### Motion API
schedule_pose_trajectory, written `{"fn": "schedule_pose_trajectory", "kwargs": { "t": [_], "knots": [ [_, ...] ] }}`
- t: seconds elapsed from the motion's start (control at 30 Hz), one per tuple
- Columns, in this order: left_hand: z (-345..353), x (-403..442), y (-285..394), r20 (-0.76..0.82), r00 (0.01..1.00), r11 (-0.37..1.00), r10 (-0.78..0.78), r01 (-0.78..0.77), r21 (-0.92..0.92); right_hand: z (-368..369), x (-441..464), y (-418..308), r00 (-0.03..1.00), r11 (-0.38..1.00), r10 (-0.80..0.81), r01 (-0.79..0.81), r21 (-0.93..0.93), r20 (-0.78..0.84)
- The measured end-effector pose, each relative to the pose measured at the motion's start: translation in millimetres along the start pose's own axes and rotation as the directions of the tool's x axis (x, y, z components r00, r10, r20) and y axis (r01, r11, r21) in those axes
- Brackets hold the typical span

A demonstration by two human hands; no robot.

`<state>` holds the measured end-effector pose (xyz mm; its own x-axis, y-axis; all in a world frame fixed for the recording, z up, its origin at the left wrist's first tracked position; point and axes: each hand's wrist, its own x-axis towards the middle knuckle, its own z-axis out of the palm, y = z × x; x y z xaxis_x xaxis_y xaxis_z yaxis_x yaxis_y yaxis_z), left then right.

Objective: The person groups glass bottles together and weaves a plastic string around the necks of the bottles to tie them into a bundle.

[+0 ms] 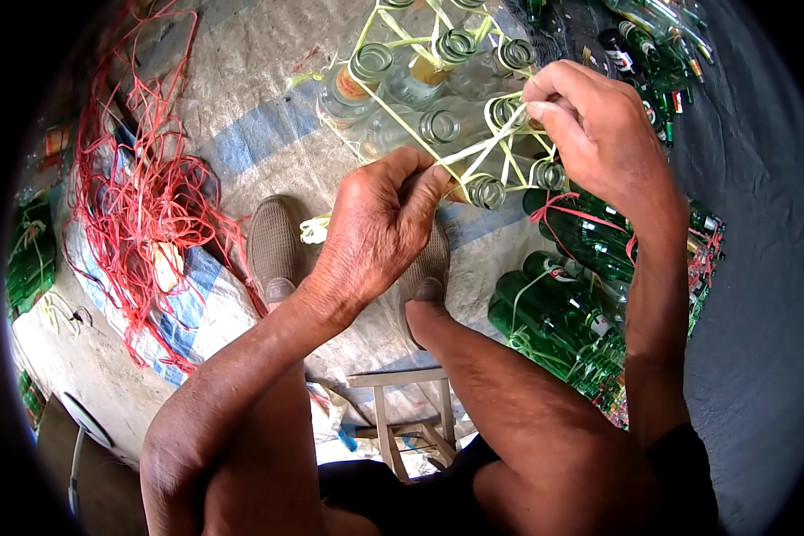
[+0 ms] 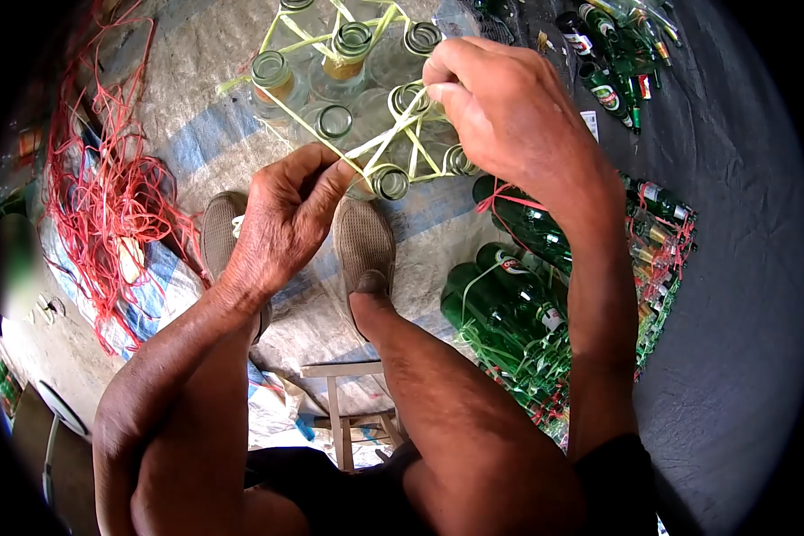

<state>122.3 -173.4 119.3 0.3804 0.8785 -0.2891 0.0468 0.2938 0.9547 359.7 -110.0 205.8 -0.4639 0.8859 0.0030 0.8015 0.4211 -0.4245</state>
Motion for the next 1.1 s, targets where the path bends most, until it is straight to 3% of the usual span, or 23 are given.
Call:
{"fn": "schedule_pose_trajectory", "kwargs": {
  "t": [0.33,0.43,0.53,0.73,0.83,0.93,1.03,1.07,1.1],
  "knots": [
    [-0.9,1.3,3.8,0.013,1.0,1.0,0.002,-0.002,0.012,0.3,17.3,1.0,0.999,0.997,-0.041,0.041,-0.06,0.008],
    [-1.0,1.3,7.5,0.01,0.999,0.999,-0.03,0.03,0.017,-4.3,27.5,-17.8,0.992,0.996,0.086,-0.082,-0.047,0.092],
    [-1.5,1.4,8.6,0.0,0.999,0.998,-0.054,0.054,0.031,-1.3,31.4,-10.7,0.995,0.986,-0.089,0.093,-0.141,0.034],
    [-5.4,0.1,2.2,-0.015,0.999,0.998,-0.033,0.034,0.047,-5.3,31.8,-16.8,0.985,0.985,0.138,-0.126,-0.116,0.1],
    [-9.0,-2.8,4.1,0.009,0.998,0.996,-0.059,0.058,0.061,-1.4,28.2,-10.2,0.979,0.983,0.177,-0.181,0.029,0.103],
    [-11.6,-5.4,-3.8,0.024,0.995,0.992,-0.1,0.097,0.081,3.2,21.6,-6.8,0.978,0.975,0.195,-0.202,0.091,0.078],
    [-14.6,-6.9,-8.1,0.042,0.996,0.997,-0.078,0.078,0.016,11.4,11.2,-5.4,0.996,0.984,0.083,-0.077,0.163,-0.035],
    [-15.8,-6.5,-6.2,0.043,0.992,0.993,-0.116,0.117,-0.023,15.6,6.6,-7.6,0.99,0.998,0.025,-0.017,0.061,-0.141],
    [-17.1,-6.0,-4.7,0.049,0.989,0.99,-0.141,0.142,-0.02,19.1,-1.1,-12.2,0.977,0.995,0.069,-0.052,0.089,-0.203]
  ]
}}
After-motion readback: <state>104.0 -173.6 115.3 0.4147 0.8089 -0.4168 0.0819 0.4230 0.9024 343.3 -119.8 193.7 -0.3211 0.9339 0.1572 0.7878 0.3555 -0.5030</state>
